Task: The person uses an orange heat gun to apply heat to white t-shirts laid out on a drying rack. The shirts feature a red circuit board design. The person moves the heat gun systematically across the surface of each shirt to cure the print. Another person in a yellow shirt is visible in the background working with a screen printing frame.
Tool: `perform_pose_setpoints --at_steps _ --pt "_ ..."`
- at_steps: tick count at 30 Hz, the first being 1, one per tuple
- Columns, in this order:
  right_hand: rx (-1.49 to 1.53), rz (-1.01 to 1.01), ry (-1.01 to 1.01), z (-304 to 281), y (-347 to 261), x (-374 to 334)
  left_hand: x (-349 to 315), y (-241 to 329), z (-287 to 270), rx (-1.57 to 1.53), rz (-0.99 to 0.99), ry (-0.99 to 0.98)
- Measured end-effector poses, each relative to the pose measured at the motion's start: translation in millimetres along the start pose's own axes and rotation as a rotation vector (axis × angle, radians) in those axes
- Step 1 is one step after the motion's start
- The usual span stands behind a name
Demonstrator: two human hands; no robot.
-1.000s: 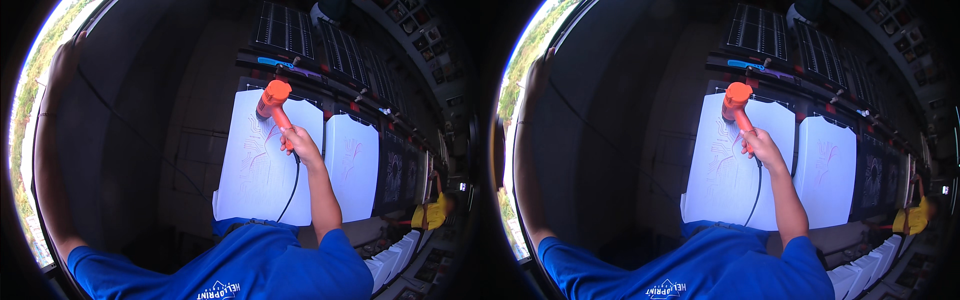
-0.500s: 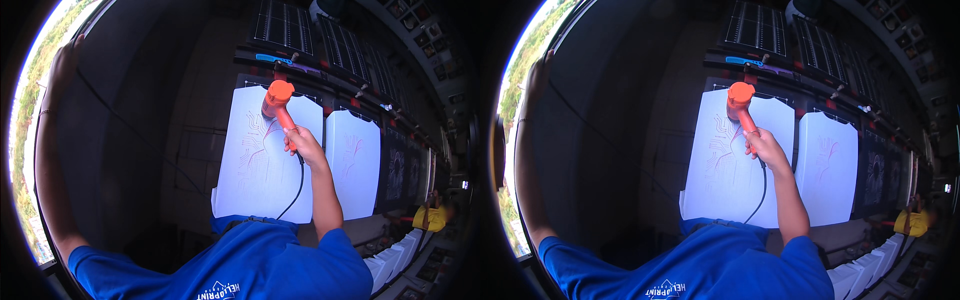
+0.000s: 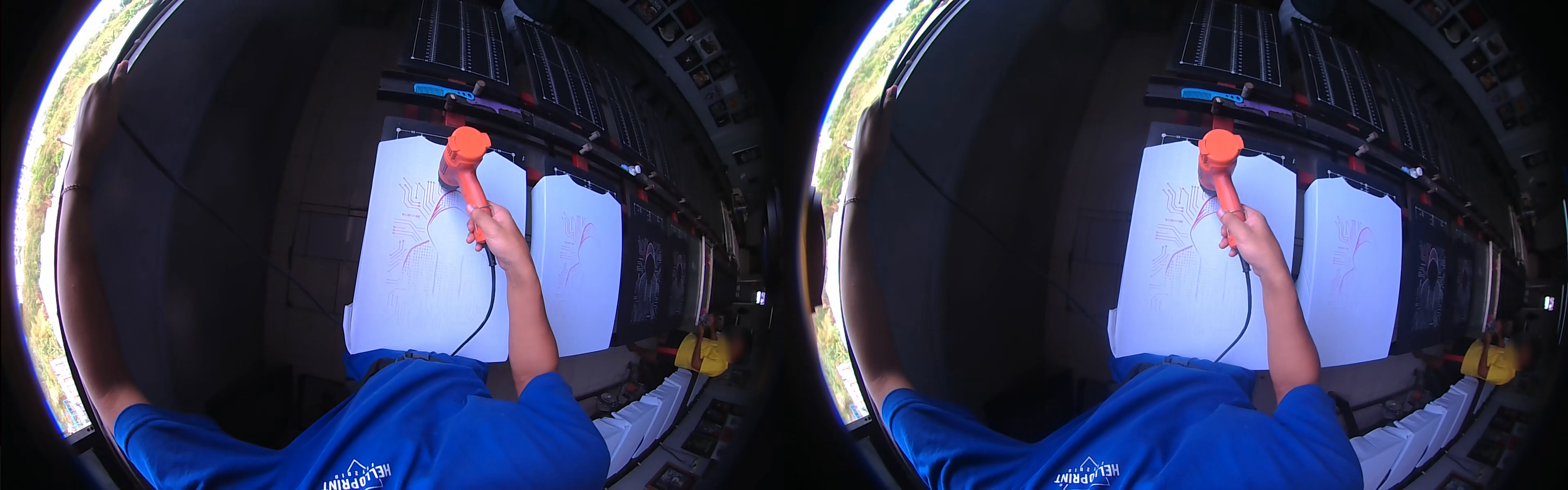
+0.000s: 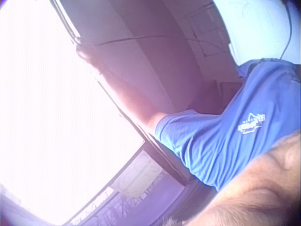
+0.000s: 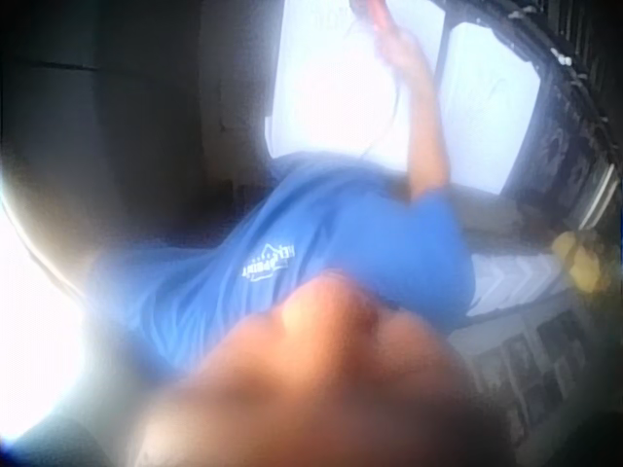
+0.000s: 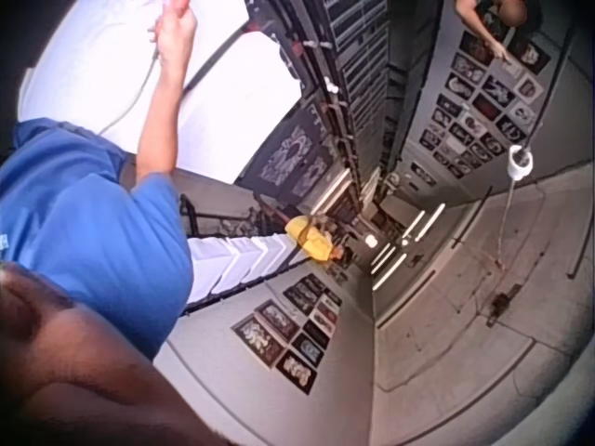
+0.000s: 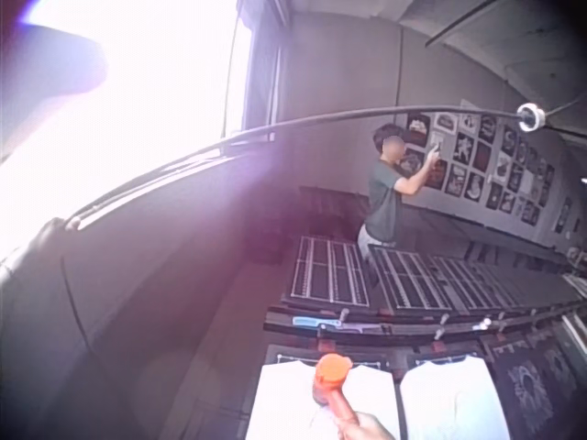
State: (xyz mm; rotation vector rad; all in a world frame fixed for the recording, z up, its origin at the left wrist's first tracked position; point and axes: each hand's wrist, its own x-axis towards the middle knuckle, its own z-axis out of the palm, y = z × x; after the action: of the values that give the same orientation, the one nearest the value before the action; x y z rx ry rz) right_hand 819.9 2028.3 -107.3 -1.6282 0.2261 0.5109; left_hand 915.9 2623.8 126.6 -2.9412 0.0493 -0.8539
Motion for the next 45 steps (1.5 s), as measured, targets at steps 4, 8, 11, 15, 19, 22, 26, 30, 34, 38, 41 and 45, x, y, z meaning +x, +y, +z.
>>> perform_pose_setpoints --at_steps 4,8,11,15,19,22,26,30,34,38,41,45 --pt "0.028 0.042 -0.065 -7.4 -3.3 -11.4 0.0 -11.9 6.3 0.058 0.000 0.010" --pt "-0.059 0.073 -0.102 0.4 -3.5 -32.7 -0.2 -8.4 3.4 0.014 -0.048 -0.040" --pt "-0.023 0.121 -0.166 -0.6 -2.7 -35.4 1.2 -3.3 -3.5 0.030 -0.108 -0.110" --pt "-0.045 0.050 -0.220 24.1 1.3 -30.4 -0.8 -4.5 1.2 0.008 -0.034 -0.026" --pt "-0.037 0.085 -0.280 30.2 2.7 -23.1 0.4 -7.8 2.4 -0.010 0.006 -0.020" --pt "-0.047 0.077 -0.328 37.4 5.2 -25.1 2.1 -8.4 0.3 0.021 0.017 -0.055" --pt "-0.060 0.091 -0.359 39.4 5.7 -28.6 0.8 -25.4 6.9 0.026 0.043 -0.032" --pt "-0.099 0.140 -0.376 35.2 1.0 -32.3 2.7 -22.8 9.0 -0.032 -0.013 -0.015" --pt "-0.113 0.082 -0.330 35.1 8.0 -38.4 4.9 -11.0 4.6 0.002 -0.056 -0.048" --pt "-0.117 0.115 -0.283 18.3 3.6 -42.7 4.5 -3.8 -0.9 0.020 -0.119 -0.102" --pt "-0.132 0.104 -0.259 13.9 7.3 -51.1 7.8 -13.2 3.9 0.039 -0.135 -0.085" --pt "-0.126 0.166 -0.235 -9.3 -5.4 -56.0 9.9 -20.7 6.1 0.012 -0.241 -0.128"
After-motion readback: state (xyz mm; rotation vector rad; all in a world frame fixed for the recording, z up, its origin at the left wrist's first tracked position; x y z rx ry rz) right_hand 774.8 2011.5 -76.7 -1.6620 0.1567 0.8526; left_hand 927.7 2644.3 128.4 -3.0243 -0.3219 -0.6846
